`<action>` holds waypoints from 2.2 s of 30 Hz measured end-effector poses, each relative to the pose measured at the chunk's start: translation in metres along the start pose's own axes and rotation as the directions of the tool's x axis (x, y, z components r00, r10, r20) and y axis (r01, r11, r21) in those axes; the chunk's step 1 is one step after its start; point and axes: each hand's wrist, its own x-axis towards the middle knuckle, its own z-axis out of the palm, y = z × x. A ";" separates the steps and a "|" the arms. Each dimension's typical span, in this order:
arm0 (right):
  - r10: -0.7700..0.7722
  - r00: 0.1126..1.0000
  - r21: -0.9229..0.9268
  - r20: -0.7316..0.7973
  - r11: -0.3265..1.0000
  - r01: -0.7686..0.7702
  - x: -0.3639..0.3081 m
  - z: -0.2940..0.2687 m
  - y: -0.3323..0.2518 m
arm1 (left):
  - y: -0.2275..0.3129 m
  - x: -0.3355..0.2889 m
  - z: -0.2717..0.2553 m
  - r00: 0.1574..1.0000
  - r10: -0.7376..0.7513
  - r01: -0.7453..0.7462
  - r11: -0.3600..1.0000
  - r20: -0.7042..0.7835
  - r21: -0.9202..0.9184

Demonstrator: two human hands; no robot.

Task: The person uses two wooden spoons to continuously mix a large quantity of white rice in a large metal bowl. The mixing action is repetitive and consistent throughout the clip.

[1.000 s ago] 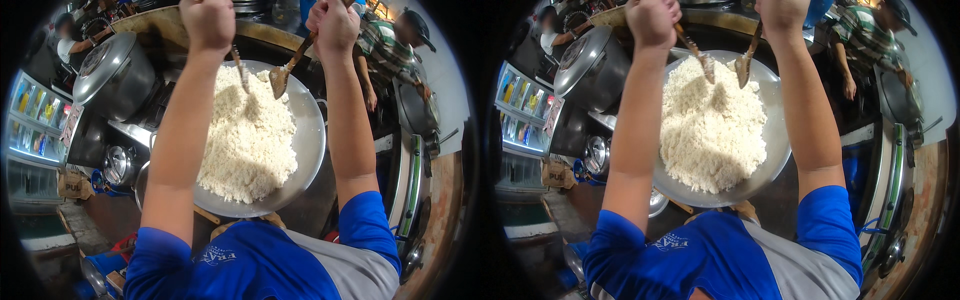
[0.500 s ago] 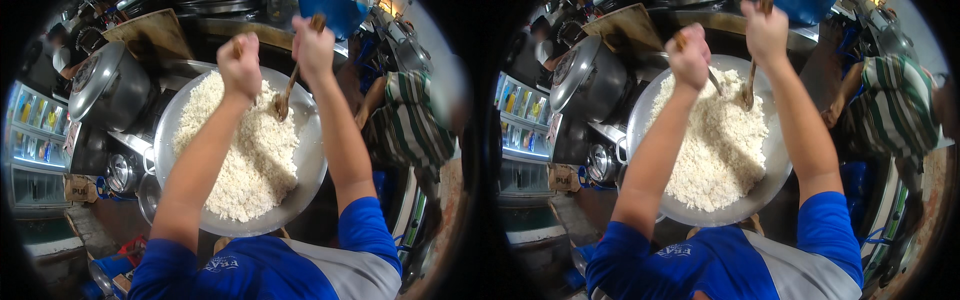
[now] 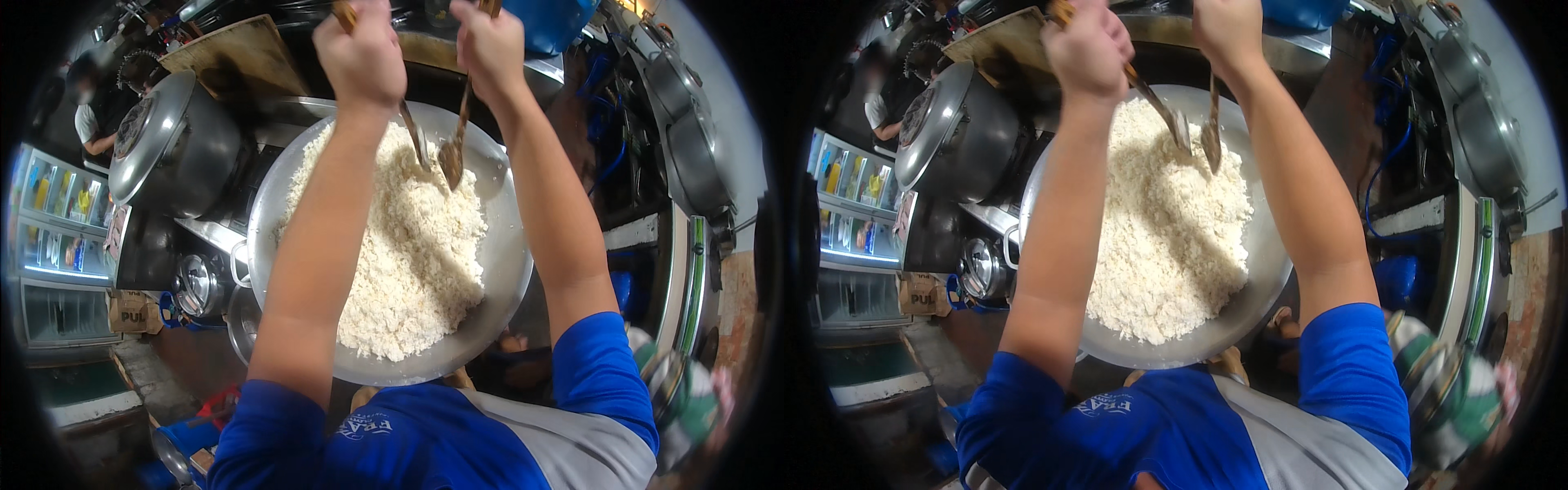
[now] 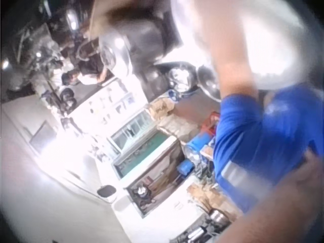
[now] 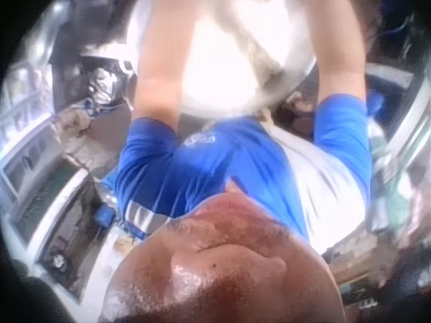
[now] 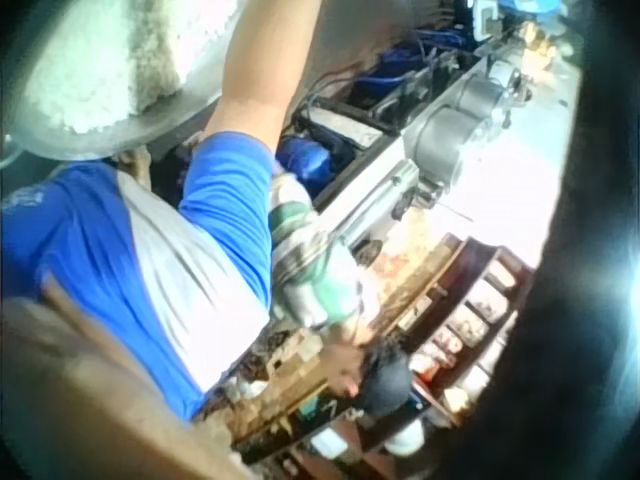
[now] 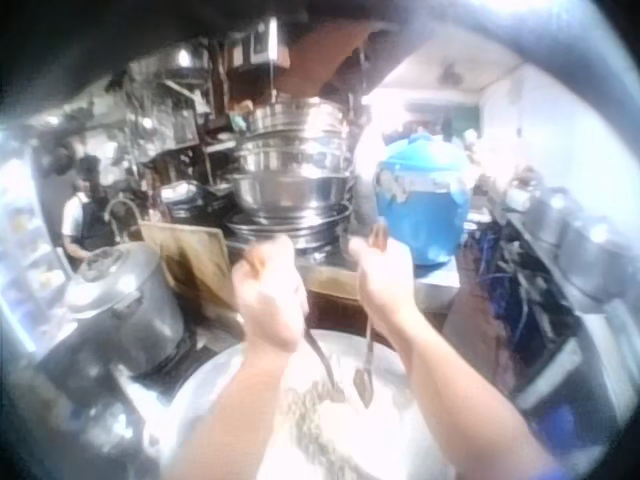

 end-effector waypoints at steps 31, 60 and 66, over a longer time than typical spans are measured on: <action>-0.078 0.994 -0.068 -0.081 0.995 0.073 -0.059 -0.038 0.028 | -0.079 -0.050 0.024 0.999 0.026 -0.032 0.986 0.043 0.165; -0.358 0.934 -0.227 -0.018 0.911 0.344 -0.123 0.004 -0.040 | 0.045 -0.073 -0.061 0.981 -0.187 0.193 0.971 0.055 -0.138; -0.156 0.956 0.077 -0.249 0.981 0.180 -0.116 -0.021 -0.132 | 0.146 -0.034 -0.110 0.982 -0.151 0.145 0.988 -0.115 -0.059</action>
